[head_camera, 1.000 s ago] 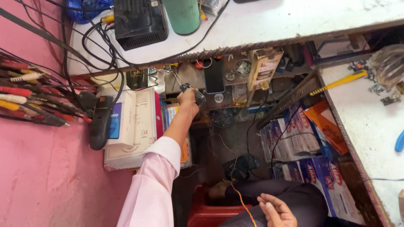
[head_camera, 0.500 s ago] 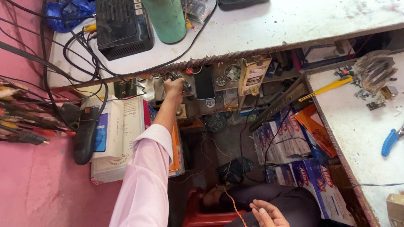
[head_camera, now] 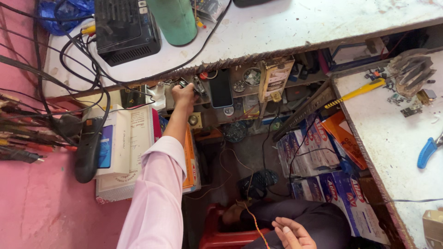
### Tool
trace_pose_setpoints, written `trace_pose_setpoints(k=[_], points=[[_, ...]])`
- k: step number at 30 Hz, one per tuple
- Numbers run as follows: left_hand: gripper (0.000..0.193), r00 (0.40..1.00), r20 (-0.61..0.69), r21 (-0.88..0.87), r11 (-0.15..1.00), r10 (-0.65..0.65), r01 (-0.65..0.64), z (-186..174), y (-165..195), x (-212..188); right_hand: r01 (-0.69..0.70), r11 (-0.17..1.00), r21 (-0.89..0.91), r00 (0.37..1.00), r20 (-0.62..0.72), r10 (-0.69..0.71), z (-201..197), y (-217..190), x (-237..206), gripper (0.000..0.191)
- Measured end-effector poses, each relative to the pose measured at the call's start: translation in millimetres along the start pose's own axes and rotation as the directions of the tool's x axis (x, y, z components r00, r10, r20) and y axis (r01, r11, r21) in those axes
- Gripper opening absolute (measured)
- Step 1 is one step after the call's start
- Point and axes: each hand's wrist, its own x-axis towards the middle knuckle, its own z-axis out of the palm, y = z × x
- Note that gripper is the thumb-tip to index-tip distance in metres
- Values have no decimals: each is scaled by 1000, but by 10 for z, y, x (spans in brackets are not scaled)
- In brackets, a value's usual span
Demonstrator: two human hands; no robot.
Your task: The person works on a small green circuit board and a metal power supply unit on a cluttered workbench. They connect wires, use a multimeter to test components, and manipulate the parts with pliers and screwdrivers.
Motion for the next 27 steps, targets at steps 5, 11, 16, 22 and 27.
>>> trace_pose_setpoints(k=[5,11,16,22,27], points=[[17,963,2,256,931,269,-261,-74,-129,194,-27,999,41,999,23,26,12,-37,-13,29],[32,645,-12,542,547,764,-638,18,-358,-199,40,997,67,998,37,-42,105,-104,-73,29],[27,935,296,82,970,197,-231,88,-675,-1958,188,982,-3,982,-7,-188,283,-125,-215,28],[11,461,739,-21,702,490,-712,-122,-696,-4082,221,947,235,951,166,-263,562,-291,-497,43],[32,20,866,-325,592,500,-737,-220,-802,-4817,-6,800,600,450,716,-533,490,-690,-492,76]])
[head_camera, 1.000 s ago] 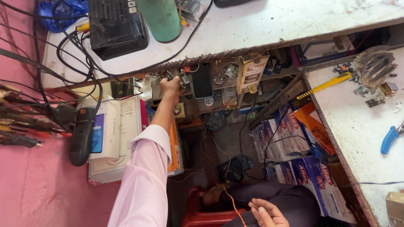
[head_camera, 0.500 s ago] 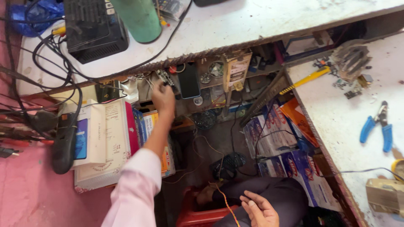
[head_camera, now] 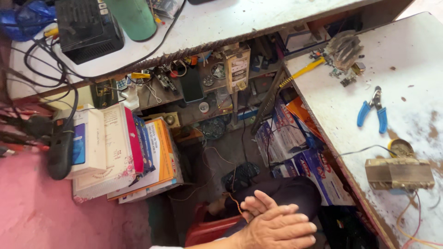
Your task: The person works on a small green circuit board and a metal power supply unit on a cluttered workbench. They connect wires, use a multimeter to test components, and manipulate the parts with pliers and screwdrivers.
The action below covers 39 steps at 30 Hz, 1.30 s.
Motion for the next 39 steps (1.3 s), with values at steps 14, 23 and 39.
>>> trace_pose_setpoints(k=[14,23,39], points=[[85,899,100,-123,891,-427,437,-31,-84,-124,296,952,76,914,-311,-260,1628,-691,-97,110],[83,743,493,-862,-367,-452,349,331,184,-236,46,987,152,813,-580,52,1335,-311,-342,58],[23,460,881,-16,979,110,-204,1009,263,-264,-840,130,-527,505,-846,-170,2095,-1071,-1918,29]])
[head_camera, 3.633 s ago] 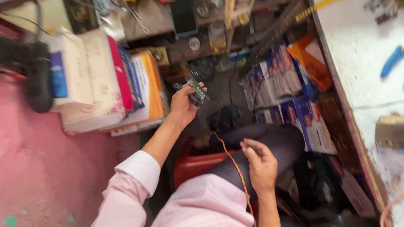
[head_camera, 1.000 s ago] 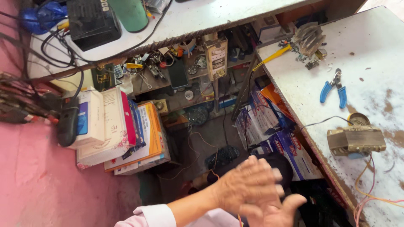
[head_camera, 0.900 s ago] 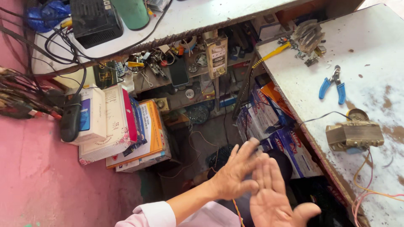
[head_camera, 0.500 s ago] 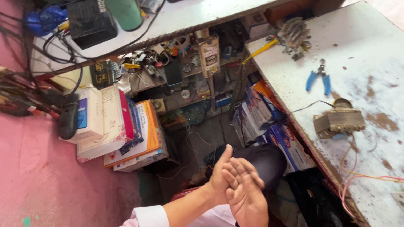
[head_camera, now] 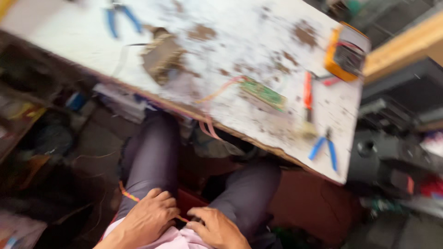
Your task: The person works on a small green circuit board and a metal power supply unit on a cluttered workbench. They connect wires, use a multimeter to test components, and manipulate the parts with pliers and screwdrivers.
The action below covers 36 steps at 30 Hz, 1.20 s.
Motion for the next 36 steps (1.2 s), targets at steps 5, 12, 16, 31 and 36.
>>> trace_pose_setpoints(k=[5,12,16,31,36], points=[[8,970,232,-38,996,-71,82,148,-88,239,-157,984,84,985,-58,163,13,114,-234,29],[11,959,-86,-205,947,-271,249,-413,-249,305,-247,961,122,940,-211,268,-242,370,-604,24],[13,879,-71,-191,871,-472,453,-731,-261,227,-490,867,96,842,-207,499,-617,463,-969,25],[68,979,-44,-254,950,-197,180,-999,-186,313,-19,981,-195,983,-183,-18,-1151,-547,-637,27],[47,939,296,-671,661,-177,336,-1188,496,674,218,898,-381,953,-115,-280,-1003,-981,-132,20]])
